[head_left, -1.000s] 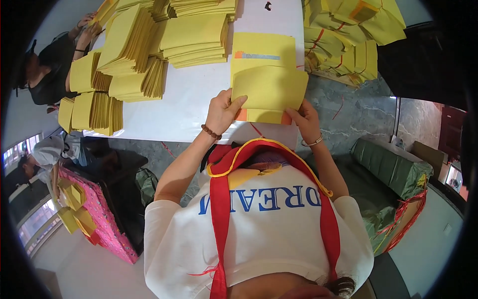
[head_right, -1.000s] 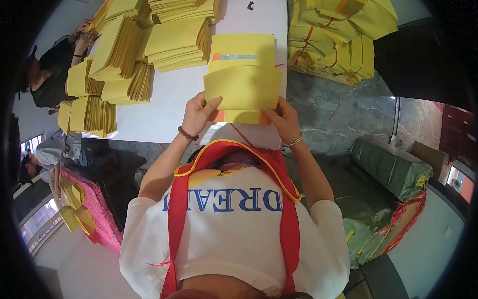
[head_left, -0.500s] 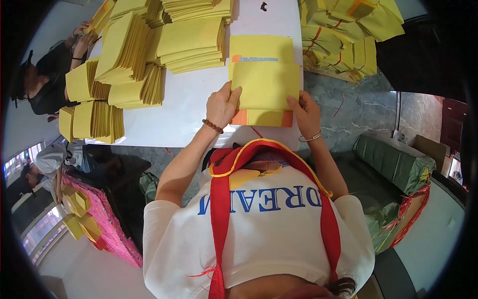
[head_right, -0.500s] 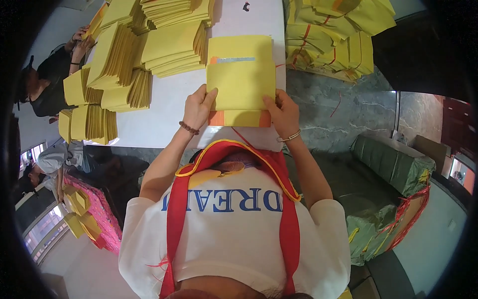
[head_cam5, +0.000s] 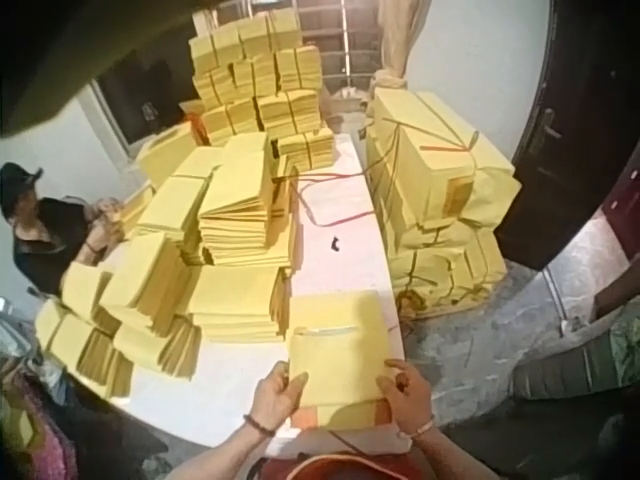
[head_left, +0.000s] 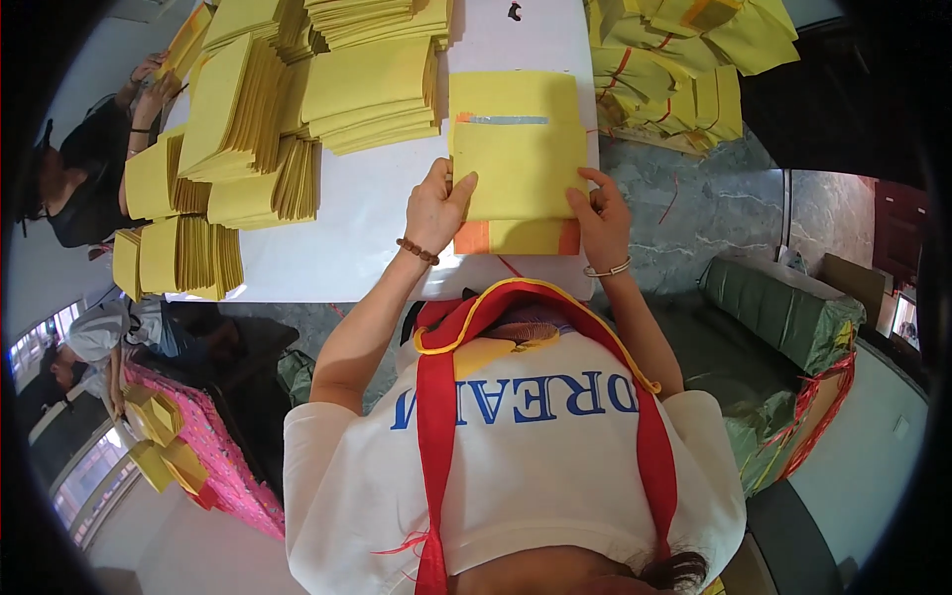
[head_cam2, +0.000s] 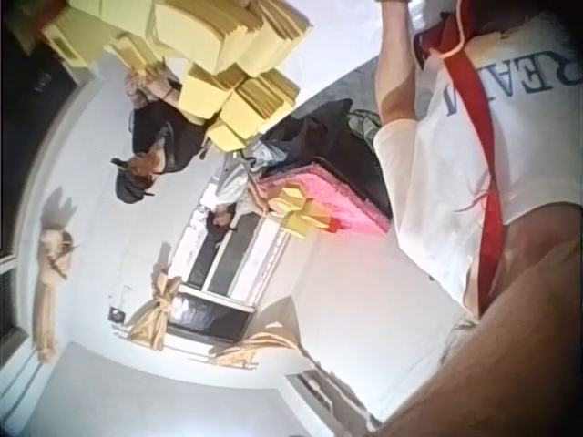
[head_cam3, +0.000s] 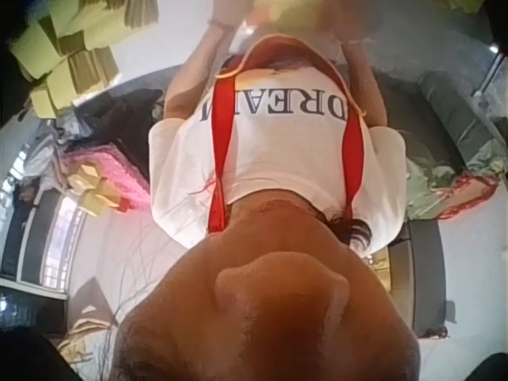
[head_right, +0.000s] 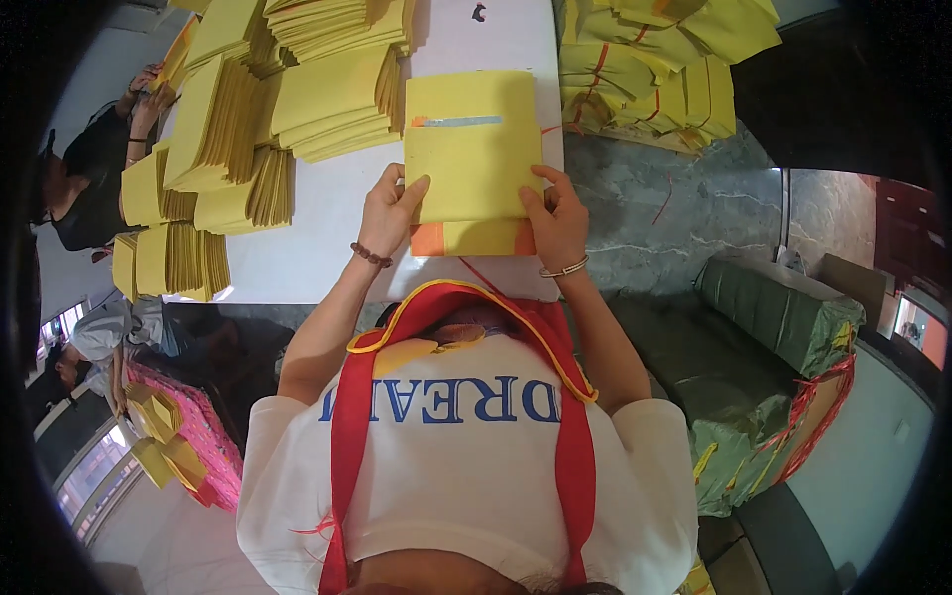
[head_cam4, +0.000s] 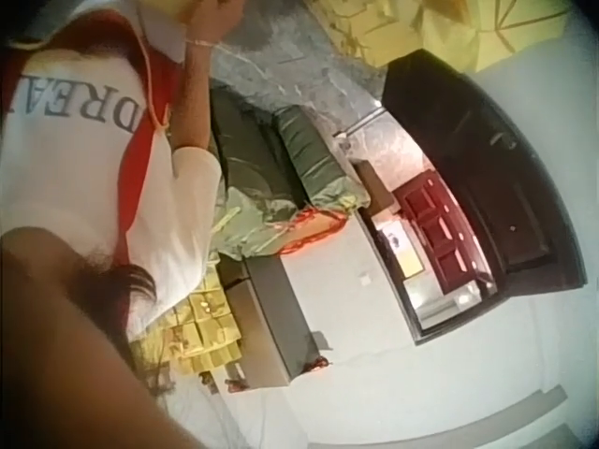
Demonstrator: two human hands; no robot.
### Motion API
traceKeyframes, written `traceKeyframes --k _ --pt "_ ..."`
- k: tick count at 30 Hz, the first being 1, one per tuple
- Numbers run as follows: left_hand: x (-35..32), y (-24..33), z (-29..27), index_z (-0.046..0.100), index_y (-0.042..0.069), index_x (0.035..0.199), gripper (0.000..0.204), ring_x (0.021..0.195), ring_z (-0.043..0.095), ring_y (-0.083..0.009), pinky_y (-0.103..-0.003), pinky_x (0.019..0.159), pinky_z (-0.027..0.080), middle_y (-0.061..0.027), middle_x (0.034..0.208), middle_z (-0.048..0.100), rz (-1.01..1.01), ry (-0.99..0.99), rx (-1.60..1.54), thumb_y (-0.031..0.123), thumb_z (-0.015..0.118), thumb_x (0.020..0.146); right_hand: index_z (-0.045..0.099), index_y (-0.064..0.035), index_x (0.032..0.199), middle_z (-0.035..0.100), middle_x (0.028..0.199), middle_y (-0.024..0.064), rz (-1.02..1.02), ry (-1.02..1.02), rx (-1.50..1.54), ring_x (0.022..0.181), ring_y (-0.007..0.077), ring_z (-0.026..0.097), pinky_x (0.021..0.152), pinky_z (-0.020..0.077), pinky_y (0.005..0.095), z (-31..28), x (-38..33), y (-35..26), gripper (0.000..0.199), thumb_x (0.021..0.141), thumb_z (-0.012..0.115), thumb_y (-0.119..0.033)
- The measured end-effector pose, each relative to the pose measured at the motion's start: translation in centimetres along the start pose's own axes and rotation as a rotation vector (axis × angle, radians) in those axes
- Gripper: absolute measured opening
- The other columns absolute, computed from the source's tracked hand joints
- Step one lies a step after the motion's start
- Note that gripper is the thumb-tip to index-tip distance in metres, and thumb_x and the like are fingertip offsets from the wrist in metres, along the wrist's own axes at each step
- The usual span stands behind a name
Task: Organizing and stacking yellow joss paper on a table in a manual production facility.
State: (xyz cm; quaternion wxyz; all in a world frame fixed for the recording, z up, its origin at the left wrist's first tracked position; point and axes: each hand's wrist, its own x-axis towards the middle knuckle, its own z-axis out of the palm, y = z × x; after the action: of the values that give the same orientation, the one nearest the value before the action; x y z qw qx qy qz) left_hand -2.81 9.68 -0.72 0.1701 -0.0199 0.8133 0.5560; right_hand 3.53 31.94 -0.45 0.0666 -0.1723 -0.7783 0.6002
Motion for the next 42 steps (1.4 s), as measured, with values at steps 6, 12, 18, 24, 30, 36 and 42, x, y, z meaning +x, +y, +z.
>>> traceKeyframes --k 6,12,18,24,30,36,42 --pt "-0.3 1.4 -0.7 0.05 0.002 0.103 0.026 0.046 0.048 -0.012 -0.029 0.046 0.037 -0.0038 0.054 0.054 -0.068 -0.024 -0.19 0.019 0.062 0.087 0.062 -0.0072 0.108 0.038 0.052 -0.0037 -0.012 0.005 -0.068 0.049 0.0048 0.033 0.046 0.0277 0.0245 0.1 0.2 -0.3 0.026 0.083 0.066 -0.016" --pt "-2.4 3.4 -1.0 0.055 0.005 0.106 0.028 0.063 0.054 -0.0193 -0.033 0.061 0.041 -0.0042 0.067 0.055 0.403 0.278 0.39 0.014 0.064 0.082 0.062 -0.0074 0.107 0.04 0.052 -0.0036 -0.007 0.005 -0.102 0.049 0.0048 0.034 0.046 0.0278 0.0248 0.1 0.3 -0.3 0.026 0.083 0.065 -0.016" --pt "-2.1 5.1 1.7 0.057 0.009 0.114 0.04 0.115 0.046 -0.0306 -0.045 0.093 0.035 -0.0113 0.115 0.054 0.874 0.054 0.753 0.025 0.066 0.079 0.063 -0.0083 0.107 0.044 0.053 -0.0019 0.045 0.008 -0.092 0.049 0.0057 0.038 0.046 0.0309 0.0251 0.1 0.2 -0.5 0.027 0.082 0.066 -0.019" --pt "0.1 3.9 3.3 0.047 0.017 0.132 0.056 0.13 0.031 -0.0352 -0.053 0.104 0.025 -0.0143 0.141 0.037 0.791 -0.098 0.943 0.043 0.059 0.084 0.062 -0.0075 0.107 0.044 0.054 -0.0023 0.028 0.011 -0.099 0.049 0.0053 0.037 0.047 0.0307 0.0243 0.2 0.5 -0.1 0.027 0.082 0.066 -0.019" --pt "0.5 2.4 3.8 0.045 0.02 0.133 0.059 0.132 0.028 -0.036 -0.054 0.105 0.022 -0.0155 0.143 0.034 0.797 -0.067 0.93 0.046 0.06 0.083 0.058 -0.0112 0.117 0.058 0.092 0.007 -0.136 0.072 -0.45 0.083 0.0194 0.054 0.072 0.0406 0.0372 -0.1 -0.6 -1.4 0.04 0.081 0.066 -0.026" --pt "0.8 2.1 3.4 0.047 0.017 0.131 0.059 0.132 0.028 -0.0372 -0.056 0.106 0.02 -0.0163 0.143 0.034 0.83 -0.086 0.883 0.045 0.059 0.081 0.038 -0.0121 0.139 0.032 0.147 0.0096 -0.53 -0.257 -0.836 0.136 0.028 0.028 0.106 0.0123 0.0603 1.5 -2.3 -1.2 0.06 0.088 0.05 -0.041" --pt "1.2 1.7 0.8 0.049 0.01 0.125 0.059 0.119 0.037 -0.0332 -0.047 0.097 0.03 -0.0142 0.124 0.045 0.963 -0.25 0.514 0.029 0.071 0.073 0.029 -0.0102 0.144 0.028 0.15 0.0093 -0.437 -0.319 -0.898 0.139 0.0276 0.021 0.108 0.0047 0.0602 1.7 -2.0 0.0 0.063 0.092 0.043 -0.042"
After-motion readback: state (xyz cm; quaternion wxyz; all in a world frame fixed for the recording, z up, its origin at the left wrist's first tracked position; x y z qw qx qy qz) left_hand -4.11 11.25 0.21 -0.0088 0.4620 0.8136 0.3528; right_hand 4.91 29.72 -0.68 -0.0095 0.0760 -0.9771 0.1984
